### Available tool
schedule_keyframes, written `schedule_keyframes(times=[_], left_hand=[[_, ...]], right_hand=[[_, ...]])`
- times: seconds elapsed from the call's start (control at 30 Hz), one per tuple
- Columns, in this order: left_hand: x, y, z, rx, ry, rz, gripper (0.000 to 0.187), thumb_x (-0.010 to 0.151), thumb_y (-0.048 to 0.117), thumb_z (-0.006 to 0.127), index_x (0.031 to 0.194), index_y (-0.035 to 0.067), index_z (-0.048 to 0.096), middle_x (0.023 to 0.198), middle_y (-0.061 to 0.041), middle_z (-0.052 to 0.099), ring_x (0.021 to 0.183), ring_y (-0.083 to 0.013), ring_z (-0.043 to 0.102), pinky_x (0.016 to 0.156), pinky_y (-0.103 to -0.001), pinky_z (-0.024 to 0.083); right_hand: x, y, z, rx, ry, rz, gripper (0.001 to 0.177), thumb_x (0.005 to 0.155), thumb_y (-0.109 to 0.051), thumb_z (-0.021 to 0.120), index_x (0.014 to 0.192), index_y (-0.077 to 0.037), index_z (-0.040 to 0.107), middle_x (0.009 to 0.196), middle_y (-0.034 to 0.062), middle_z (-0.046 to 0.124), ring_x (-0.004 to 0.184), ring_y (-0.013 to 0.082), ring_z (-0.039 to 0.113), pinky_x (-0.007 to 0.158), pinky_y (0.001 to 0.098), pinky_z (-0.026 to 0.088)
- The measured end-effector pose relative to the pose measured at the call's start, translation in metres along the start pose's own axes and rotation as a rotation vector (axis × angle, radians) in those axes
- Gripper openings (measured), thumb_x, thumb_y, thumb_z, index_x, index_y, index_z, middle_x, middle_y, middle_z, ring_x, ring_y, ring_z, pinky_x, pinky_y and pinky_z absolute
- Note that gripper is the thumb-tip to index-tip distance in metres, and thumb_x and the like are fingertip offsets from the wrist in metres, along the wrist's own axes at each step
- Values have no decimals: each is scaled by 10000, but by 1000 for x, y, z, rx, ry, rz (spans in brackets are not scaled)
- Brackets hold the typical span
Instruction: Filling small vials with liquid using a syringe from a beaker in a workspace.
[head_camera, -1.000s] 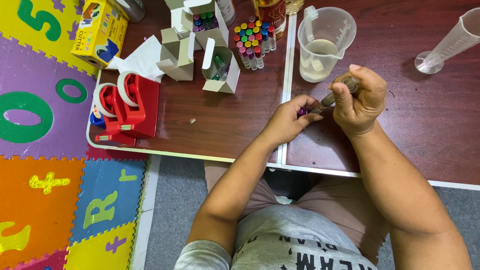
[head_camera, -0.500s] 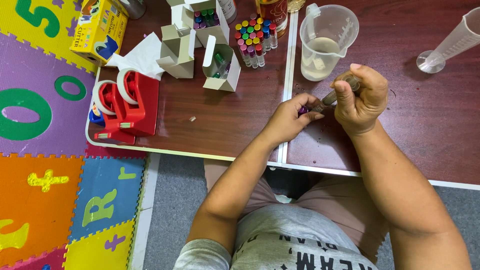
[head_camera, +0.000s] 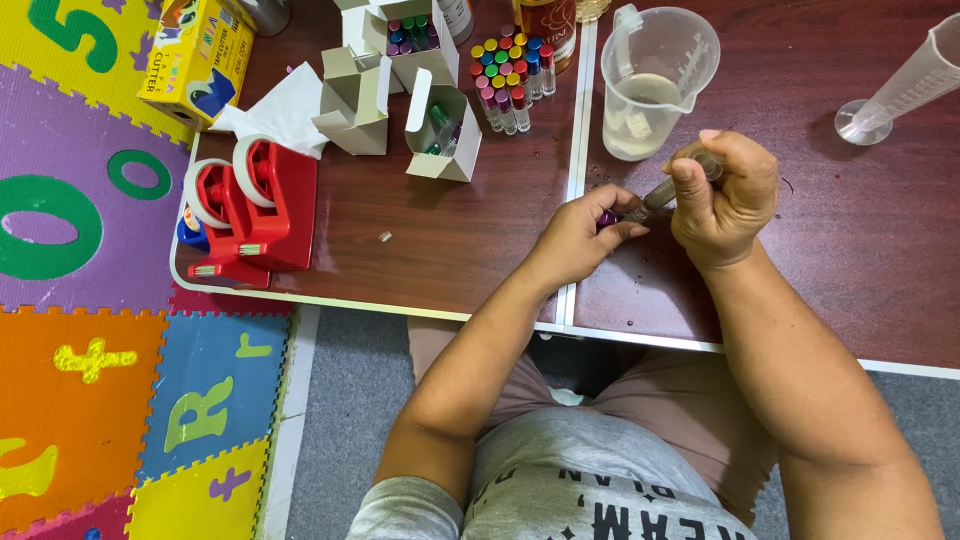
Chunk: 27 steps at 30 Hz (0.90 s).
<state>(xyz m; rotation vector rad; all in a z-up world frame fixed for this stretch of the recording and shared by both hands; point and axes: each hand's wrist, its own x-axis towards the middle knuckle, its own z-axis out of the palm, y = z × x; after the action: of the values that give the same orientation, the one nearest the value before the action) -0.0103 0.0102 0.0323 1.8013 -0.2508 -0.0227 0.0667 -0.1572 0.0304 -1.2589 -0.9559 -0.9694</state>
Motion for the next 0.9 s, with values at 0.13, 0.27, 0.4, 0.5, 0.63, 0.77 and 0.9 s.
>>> schedule_keyframes(times=[0.13,0.27,0.4,0.5,0.63,0.77,0.9], left_hand=[[0,1,0,-6,0,0,233,901,165,778,1121,125,713,972,-119,760,1000,-275,722,920,-406,556],[1,0,0,6,6,7,237,898,157,780,1119,111,710,971,-136,755,999,-300,725,914,-422,557],[2,2,0,10,26,-13,236,894,158,785,1115,117,713,954,-120,755,982,-279,730,896,-397,563],[1,1,1,-10,45,-19,207,902,136,773,1102,124,718,929,-103,750,951,-239,718,875,-372,561],[1,-3,2,-21,52,-22,199,906,129,766,1098,116,718,924,-109,749,936,-239,714,863,-369,563],[1,-11,4,-210,91,-48,219,889,73,767,1097,54,701,869,-78,677,722,-139,632,650,-275,519],[9,-19,1,-521,151,-97,221,917,86,756,1094,-5,661,799,-69,647,483,-53,574,373,-142,417]], right_hand=[[-1,1,-1,-3,0,1,226,1024,118,692,1131,253,546,696,281,631,516,295,548,500,369,436],[1,0,-1,-12,-4,-8,220,1012,109,718,1105,242,569,680,268,638,500,294,540,486,365,429],[-3,0,-2,-13,-25,20,250,990,105,751,1129,236,589,679,277,631,488,285,498,480,378,414],[1,-1,-1,-23,-53,32,266,1005,68,744,1157,223,592,705,267,639,495,290,507,492,387,423],[1,-3,5,3,-26,76,259,1046,23,680,1187,211,570,733,252,651,516,240,511,501,357,425],[3,-3,6,50,81,288,277,1136,-130,538,1260,115,504,766,214,659,505,132,490,478,238,391],[7,0,2,78,241,547,337,1165,-341,437,1271,-22,461,778,201,659,466,115,486,411,197,356]])
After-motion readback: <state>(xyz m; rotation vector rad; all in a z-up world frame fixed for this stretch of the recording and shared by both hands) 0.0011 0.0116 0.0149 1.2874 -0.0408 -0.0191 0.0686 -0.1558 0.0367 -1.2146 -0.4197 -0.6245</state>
